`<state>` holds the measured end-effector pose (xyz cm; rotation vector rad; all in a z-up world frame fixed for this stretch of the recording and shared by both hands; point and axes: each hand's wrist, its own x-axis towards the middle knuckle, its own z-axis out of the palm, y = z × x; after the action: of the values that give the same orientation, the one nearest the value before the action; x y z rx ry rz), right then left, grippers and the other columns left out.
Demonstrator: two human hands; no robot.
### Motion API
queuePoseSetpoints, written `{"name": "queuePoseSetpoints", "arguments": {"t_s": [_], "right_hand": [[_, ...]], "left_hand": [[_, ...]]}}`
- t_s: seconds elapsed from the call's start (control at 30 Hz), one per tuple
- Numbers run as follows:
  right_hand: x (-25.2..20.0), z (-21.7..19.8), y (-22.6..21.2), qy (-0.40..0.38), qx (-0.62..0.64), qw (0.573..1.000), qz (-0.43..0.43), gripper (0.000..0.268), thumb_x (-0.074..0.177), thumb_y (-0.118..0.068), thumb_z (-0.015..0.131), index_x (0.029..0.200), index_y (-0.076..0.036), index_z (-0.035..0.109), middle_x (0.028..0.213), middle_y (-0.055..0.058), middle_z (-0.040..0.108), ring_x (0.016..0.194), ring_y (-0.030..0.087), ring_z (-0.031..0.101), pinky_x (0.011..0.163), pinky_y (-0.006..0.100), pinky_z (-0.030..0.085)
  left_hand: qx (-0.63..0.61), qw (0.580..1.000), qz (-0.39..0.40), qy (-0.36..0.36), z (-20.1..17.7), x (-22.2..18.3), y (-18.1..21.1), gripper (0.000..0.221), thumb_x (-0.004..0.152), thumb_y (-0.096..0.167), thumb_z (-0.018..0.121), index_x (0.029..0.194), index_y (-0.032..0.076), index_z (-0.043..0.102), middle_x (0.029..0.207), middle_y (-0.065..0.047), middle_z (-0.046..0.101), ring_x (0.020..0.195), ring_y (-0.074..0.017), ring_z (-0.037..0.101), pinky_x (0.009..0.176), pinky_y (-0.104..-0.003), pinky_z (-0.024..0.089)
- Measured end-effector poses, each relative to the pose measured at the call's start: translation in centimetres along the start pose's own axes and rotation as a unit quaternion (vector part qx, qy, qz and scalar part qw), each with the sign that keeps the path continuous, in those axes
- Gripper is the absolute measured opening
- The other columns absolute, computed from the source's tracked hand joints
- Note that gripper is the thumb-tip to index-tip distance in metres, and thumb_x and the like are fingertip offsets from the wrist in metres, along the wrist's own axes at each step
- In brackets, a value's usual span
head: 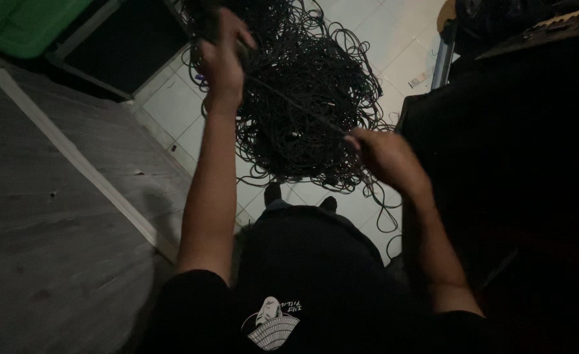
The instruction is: The person coils a black cable by hand, winding it into a circular loop, and then places the coiled cable into a plastic bin with others.
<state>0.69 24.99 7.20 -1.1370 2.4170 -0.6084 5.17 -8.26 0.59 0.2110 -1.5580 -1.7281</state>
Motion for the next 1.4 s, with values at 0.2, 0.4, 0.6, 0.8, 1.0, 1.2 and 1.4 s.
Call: {"name": "queuePoseSetpoints", "arguments": {"t_s": [0.2, 0.4, 0.6, 0.8, 1.0, 1.2, 1.4], "right_hand": [[0.1, -5.8, 0.3, 0.207, -0.052, 0.971, -0.108, 0.012, 0.101, -0.015, 0.079, 0.102, -0.004, 0.075, 0.093, 0.012, 0.077, 0.079, 0.02, 0.075, 0.062, 0.03, 0.056], [6.8, -5.9, 8.0, 0.123, 0.083, 0.983, -0.108, 0.017, 0.103, -0.019, 0.074, 0.108, -0.003, 0.074, 0.094, 0.012, 0.074, 0.082, 0.02, 0.071, 0.069, 0.032, 0.055], [8.8, 7.3, 12.1, 0.025, 0.239, 0.963, -0.123, 0.038, 0.12, -0.029, 0.043, 0.122, 0.0, 0.067, 0.113, 0.01, 0.07, 0.104, 0.02, 0.065, 0.089, 0.035, 0.051], [4.7, 5.2, 5.5, -0.168, 0.126, 0.978, -0.016, 0.03, 0.11, -0.031, 0.051, 0.102, -0.007, 0.067, 0.076, 0.016, 0.063, 0.066, 0.026, 0.06, 0.063, 0.038, 0.05], [3.8, -2.2, 3.8, 0.016, 0.097, 0.984, -0.149, 0.016, 0.103, -0.021, 0.063, 0.11, -0.009, 0.07, 0.087, 0.007, 0.072, 0.072, 0.015, 0.068, 0.064, 0.032, 0.055], [7.3, -6.9, 6.5, 0.112, -0.028, 0.985, -0.127, 0.012, 0.101, -0.019, 0.077, 0.111, -0.012, 0.075, 0.096, 0.006, 0.075, 0.082, 0.019, 0.068, 0.069, 0.033, 0.054], [11.6, -3.1, 11.0, -0.012, 0.177, 0.958, -0.227, 0.023, 0.084, -0.014, 0.077, 0.097, -0.009, 0.058, 0.124, 0.007, 0.066, 0.112, 0.023, 0.064, 0.093, 0.036, 0.058]], "left_hand": [[0.144, 0.904, -0.22, -0.336, 4.8, -5.1, -0.3, 0.042, 0.105, 0.043, 0.05, 0.082, 0.01, 0.063, 0.071, -0.001, 0.066, 0.066, -0.0122, 0.061, 0.061, -0.028, 0.05], [-0.087, 0.794, -0.369, -0.475, 6.2, -8.4, 4.5, 0.029, 0.097, 0.039, 0.068, 0.091, 0.012, 0.061, 0.077, 0.0, 0.066, 0.069, -0.0099, 0.064, 0.064, -0.028, 0.054], [-0.495, 0.805, -0.233, -0.229, 7.3, -5.5, 4.1, 0.034, 0.112, 0.04, 0.056, 0.087, 0.017, 0.056, 0.07, 0.006, 0.049, 0.06, -0.0061, 0.049, 0.067, -0.025, 0.046], [-0.25, 0.96, -0.088, 0.088, 2.9, 1.7, 1.0, 0.027, 0.107, 0.031, 0.047, 0.09, 0.014, 0.059, 0.078, 0.0, 0.056, 0.071, -0.0148, 0.055, 0.077, -0.035, 0.049], [0.189, 0.963, -0.095, -0.168, 2.7, 1.1, -2.1, 0.049, 0.11, 0.044, 0.044, 0.077, 0.012, 0.062, 0.072, -0.002, 0.064, 0.061, -0.0132, 0.058, 0.061, -0.033, 0.049], [0.171, 0.827, -0.309, -0.438, 6.9, -3.5, -2.1, 0.034, 0.099, 0.038, 0.064, 0.108, 0.005, 0.063, 0.087, -0.009, 0.073, 0.067, -0.0117, 0.071, 0.06, -0.029, 0.06], [-0.248, 0.798, -0.397, -0.38, 5.4, -5.4, 1.2, 0.024, 0.102, 0.025, 0.069, 0.107, 0.006, 0.056, 0.082, -0.007, 0.066, 0.065, -0.0133, 0.064, 0.064, -0.033, 0.058]]}}
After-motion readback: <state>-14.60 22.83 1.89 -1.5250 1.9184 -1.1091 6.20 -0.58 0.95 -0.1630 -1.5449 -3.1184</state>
